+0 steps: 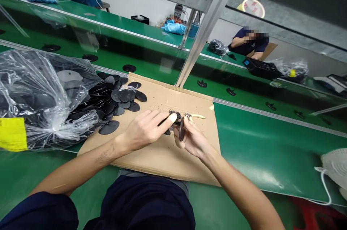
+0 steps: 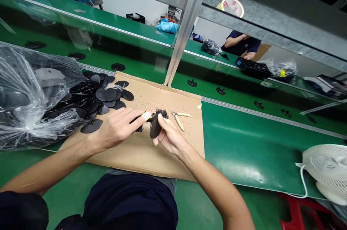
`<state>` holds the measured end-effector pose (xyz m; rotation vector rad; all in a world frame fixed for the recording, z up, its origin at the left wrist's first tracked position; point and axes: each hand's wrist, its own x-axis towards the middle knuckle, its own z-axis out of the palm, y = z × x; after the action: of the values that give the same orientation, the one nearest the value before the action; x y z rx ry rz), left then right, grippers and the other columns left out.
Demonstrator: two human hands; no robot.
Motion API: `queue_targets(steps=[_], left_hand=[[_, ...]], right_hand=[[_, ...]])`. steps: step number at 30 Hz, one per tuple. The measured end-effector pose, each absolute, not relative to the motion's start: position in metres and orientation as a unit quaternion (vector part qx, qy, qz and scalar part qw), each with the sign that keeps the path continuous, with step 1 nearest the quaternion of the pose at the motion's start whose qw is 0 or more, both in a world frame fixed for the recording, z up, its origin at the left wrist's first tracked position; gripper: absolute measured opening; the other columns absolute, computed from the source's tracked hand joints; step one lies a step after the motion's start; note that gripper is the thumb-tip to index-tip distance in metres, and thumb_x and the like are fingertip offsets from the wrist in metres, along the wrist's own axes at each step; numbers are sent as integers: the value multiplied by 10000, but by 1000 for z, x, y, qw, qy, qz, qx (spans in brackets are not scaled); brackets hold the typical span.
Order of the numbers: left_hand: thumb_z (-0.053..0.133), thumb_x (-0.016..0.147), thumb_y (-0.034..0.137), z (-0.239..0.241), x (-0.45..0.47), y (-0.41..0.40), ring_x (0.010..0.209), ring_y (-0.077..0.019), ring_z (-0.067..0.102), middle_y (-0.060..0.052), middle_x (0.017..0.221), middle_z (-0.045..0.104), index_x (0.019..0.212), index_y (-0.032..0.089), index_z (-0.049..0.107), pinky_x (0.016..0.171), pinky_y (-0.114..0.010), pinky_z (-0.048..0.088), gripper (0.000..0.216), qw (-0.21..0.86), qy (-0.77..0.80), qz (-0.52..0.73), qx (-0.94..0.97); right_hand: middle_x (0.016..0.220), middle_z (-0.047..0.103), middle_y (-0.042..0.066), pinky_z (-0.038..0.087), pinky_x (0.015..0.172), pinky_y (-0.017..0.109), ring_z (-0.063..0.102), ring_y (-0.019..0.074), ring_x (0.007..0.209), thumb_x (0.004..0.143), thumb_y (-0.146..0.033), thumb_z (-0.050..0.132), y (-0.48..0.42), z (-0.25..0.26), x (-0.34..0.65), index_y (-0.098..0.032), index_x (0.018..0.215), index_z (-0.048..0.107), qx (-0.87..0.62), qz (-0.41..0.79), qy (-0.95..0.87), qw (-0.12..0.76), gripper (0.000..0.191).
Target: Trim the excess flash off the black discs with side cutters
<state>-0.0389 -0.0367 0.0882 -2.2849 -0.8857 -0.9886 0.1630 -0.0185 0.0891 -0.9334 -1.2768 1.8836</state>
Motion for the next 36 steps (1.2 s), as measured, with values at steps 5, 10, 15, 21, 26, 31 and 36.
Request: queue_targets(steps=[5,10,15,21,26,31,36], left_hand=[[476,1009,142,99,-48,-63,827,-176,644,-70,943,709,1020,177,651,671,-297,474,179,159,-260,-269,-914],[466,988,100,86,-50,-46,869,-175,677,-67,968,718,1129,178,646,719,-272,499,241,-65,-341,-273,-897],[570,971,271,53,-33,-20,1043,-210,709,-87,1180,740,1229,168,627,900,-301,552,283,-307,-366,-359,-802],[598,937,330,38,-38,-23,1065,-227,683,-83,1144,724,1143,159,640,961,-335,542,271,-422,-399,-365,-727],[537,977,361,35,-39,-25,1114,-239,663,-103,1183,698,1190,163,599,1004,-373,531,297,-446,-406,-332,-725],[574,974,358,33,-40,-24,1099,-237,675,-85,1199,706,1223,186,586,974,-351,532,303,-430,-390,-264,-770],[590,984,354,35,-19,-10,1098,-246,701,-79,1251,716,1292,232,598,943,-344,525,331,-388,-329,-160,-846]], right_hand=[[433,501,-21,259,319,247,382,104,338,789,-736,673,-71,117,216,-226,557,531,-485,606,-589,223,579],[440,488,-2,379,404,287,457,138,388,865,-773,534,-19,121,264,-229,546,523,-580,404,-650,279,631],[649,661,97,471,593,312,620,206,623,1031,-623,234,79,67,252,-175,712,615,-563,108,-798,184,670],[1118,693,181,473,814,374,609,306,1063,988,-317,463,127,39,236,-179,965,689,-548,33,-825,130,265],[1294,624,216,503,921,462,601,351,1162,995,-332,444,122,21,243,-148,1296,609,-557,29,-824,97,390],[1459,526,213,462,1077,536,503,399,1354,907,-626,569,75,6,278,-159,1514,421,-520,81,-845,90,781],[1266,626,157,509,984,486,598,348,1170,915,-469,595,47,5,285,-204,1375,584,-503,88,-852,116,531]])
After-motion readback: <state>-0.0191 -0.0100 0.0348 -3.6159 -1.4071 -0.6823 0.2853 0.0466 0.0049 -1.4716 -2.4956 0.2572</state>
